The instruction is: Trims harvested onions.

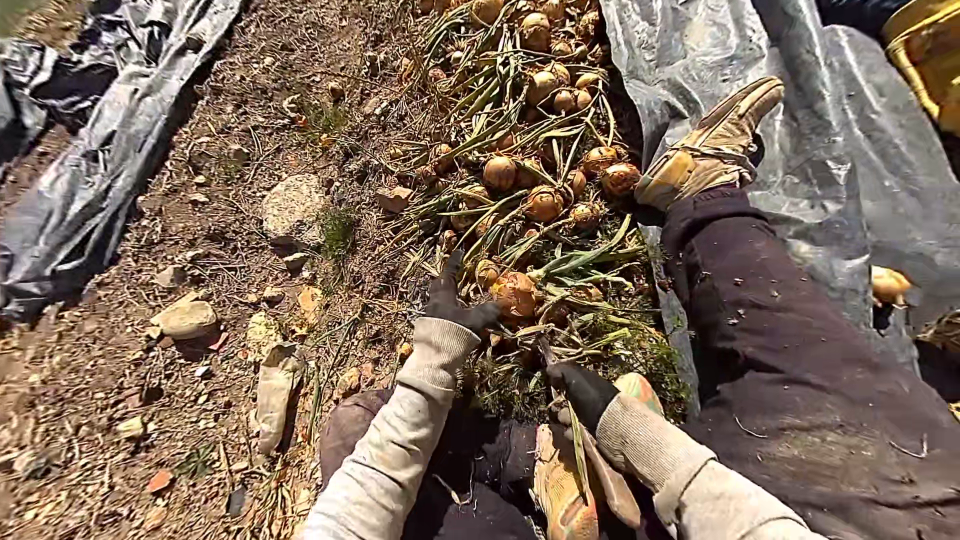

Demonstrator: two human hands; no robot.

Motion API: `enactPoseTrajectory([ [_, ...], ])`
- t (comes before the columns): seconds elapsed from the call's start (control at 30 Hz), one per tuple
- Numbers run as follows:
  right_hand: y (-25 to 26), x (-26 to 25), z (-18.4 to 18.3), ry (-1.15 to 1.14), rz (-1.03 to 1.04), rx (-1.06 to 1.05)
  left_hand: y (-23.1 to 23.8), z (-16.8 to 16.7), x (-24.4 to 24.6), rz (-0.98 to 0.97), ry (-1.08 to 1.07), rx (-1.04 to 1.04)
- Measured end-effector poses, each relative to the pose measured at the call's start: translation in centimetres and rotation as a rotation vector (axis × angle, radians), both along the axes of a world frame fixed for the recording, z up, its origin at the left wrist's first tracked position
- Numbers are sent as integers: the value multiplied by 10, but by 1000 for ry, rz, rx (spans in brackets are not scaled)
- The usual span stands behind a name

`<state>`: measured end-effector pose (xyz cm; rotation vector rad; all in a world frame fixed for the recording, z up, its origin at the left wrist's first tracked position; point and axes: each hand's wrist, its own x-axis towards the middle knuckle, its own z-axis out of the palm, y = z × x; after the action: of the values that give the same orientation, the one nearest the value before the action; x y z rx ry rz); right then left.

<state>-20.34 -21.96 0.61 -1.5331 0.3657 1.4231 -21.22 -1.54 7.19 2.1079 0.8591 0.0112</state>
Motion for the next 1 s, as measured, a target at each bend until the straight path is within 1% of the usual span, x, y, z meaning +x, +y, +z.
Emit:
enactPoseTrajectory([
  [0.03,-4,-3,-2,32,-14,-1,-2,0,9,-163,132,144],
  [0.07,-9,-8,0,76,-52,10,-5,-4,19,-293,236,221],
  [0.1,-14,-16,4,109,-107,41,-9,-14,30,-384,327,253],
  [0.13,-21,-25,9,123,-177,73,-12,-27,42,-438,414,283],
  [0.2,-39,-42,14,40,-287,75,-12,-55,68,-475,563,399],
  [0.23,-48,-49,15,7,-323,74,-10,-66,80,-485,609,473],
  [0.27,-56,-52,17,23,-355,81,-8,-73,88,-520,634,536],
  [0.33,-66,-52,22,126,-428,125,-12,-61,94,-693,665,630],
  [0.37,-66,-49,25,171,-461,133,-13,-55,92,-765,642,635],
  [0.4,-65,-43,28,197,-473,136,-10,-53,86,-777,589,599],
  [0.43,-62,-37,30,219,-477,140,-5,-53,78,-721,519,543],
  [0.5,-56,-24,26,300,-426,157,7,-50,56,-508,435,428],
  [0.57,-44,-6,28,321,-310,97,16,-31,33,-315,433,317],
  [0.6,-35,3,29,308,-247,66,20,-21,23,-261,443,272],
  [0.63,-25,11,27,284,-186,51,23,-11,12,-237,446,240],
  [0.7,-5,23,19,245,-75,41,17,4,-4,-250,455,201],
  [0.77,10,30,4,244,8,92,2,10,-14,-263,480,142],
  [0.83,17,30,-10,229,-10,178,-10,8,-23,-269,456,74],
  [0.9,16,26,-20,245,-114,251,-19,12,-29,-273,442,25],
  [0.97,16,24,-20,281,-189,272,-25,14,-37,-279,425,28],
  [1.0,17,24,-17,243,-161,251,-28,15,-39,-282,420,40],
])
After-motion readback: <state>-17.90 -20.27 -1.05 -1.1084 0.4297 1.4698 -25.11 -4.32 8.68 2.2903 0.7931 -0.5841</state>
